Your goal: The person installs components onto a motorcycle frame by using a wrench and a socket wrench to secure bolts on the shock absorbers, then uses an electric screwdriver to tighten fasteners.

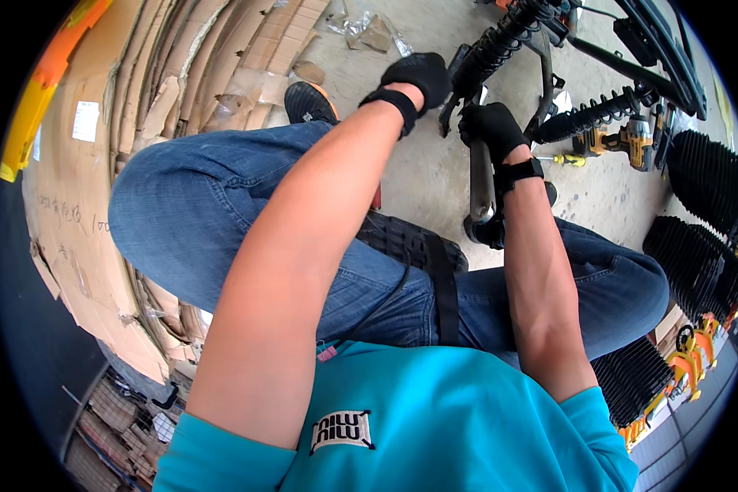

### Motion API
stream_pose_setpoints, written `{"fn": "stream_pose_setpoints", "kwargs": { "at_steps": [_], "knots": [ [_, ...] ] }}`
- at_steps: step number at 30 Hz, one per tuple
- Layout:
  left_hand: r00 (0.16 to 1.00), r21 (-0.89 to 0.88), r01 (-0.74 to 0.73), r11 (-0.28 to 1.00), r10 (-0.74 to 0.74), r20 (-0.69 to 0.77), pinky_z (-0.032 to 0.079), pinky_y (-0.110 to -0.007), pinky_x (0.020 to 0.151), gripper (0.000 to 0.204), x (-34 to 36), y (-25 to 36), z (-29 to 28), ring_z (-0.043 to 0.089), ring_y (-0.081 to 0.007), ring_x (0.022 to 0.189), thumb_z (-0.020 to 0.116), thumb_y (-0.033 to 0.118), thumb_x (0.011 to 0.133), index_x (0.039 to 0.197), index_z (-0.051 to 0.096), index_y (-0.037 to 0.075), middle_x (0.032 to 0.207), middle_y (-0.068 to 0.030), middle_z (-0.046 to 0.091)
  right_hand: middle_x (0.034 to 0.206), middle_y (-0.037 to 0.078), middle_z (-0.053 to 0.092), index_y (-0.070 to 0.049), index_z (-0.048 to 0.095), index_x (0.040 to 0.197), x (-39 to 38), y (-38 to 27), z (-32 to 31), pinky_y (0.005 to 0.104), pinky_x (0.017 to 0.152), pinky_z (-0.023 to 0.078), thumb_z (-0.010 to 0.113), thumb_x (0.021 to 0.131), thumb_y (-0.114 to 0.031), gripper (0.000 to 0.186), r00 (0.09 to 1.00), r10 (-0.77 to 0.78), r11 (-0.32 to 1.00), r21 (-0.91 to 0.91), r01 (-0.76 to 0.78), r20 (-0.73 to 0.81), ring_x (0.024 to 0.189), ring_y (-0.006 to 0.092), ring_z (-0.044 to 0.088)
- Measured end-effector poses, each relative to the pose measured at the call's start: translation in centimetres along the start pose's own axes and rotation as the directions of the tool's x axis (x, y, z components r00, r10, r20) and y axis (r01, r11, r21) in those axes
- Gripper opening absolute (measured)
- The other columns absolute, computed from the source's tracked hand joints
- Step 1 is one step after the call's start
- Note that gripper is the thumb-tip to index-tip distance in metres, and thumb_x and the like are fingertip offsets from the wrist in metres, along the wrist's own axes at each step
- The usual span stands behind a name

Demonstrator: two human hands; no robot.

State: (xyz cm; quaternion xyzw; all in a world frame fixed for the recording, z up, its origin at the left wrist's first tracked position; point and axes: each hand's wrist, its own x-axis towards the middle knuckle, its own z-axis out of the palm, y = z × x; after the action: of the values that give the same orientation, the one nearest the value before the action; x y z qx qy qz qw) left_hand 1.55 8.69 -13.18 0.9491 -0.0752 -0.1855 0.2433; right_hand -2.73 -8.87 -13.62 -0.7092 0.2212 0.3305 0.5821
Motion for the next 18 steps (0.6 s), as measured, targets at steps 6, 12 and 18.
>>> {"fn": "stream_pose_setpoints", "kwargs": {
  "at_steps": [6,12,18],
  "knots": [
    [0.995,-0.081,0.098,0.992,-0.099,-0.008,0.047,-0.045,0.086,0.03,0.1,0.7,-1.7,0.061,-0.0389,0.095,0.049,0.025,0.083,0.092,0.068,0.004,0.101,-0.0214,0.064,0.064,0.01,0.059,0.004,0.059,0.078,-1.0,-1.0,0.2,0.0315,0.048,0.046,0.057,0.085,-0.012,0.018,0.999,0.047,0.999,0.014,-0.046,-0.025,0.051,0.0213,0.058],
    [0.995,-0.079,0.077,0.994,-0.071,0.074,0.049,-0.044,0.085,0.033,0.0,1.4,-1.9,0.062,-0.0393,0.098,0.052,0.021,0.08,0.102,0.067,0.001,0.105,-0.0229,0.064,0.064,0.011,0.058,0.004,0.059,0.077,-1.0,-1.0,0.2,0.0319,0.047,0.045,0.057,0.084,-0.012,0.018,1.0,0.02,1.0,0.004,-0.02,-0.002,0.05,0.0215,0.058],
    [0.996,-0.031,0.038,0.999,-0.036,0.087,0.047,-0.045,0.085,0.031,-1.2,0.9,-0.9,0.06,-0.0396,0.095,0.049,0.025,0.083,0.093,0.067,0.002,0.099,-0.0222,0.064,0.066,0.018,0.063,0.01,0.06,0.079,-0.2,-0.4,-0.2,0.0339,0.049,0.048,0.058,0.082,-0.015,0.025,1.0,-0.004,1.0,-0.024,0.004,0.008,0.053,0.0237,0.063]
  ]
}}
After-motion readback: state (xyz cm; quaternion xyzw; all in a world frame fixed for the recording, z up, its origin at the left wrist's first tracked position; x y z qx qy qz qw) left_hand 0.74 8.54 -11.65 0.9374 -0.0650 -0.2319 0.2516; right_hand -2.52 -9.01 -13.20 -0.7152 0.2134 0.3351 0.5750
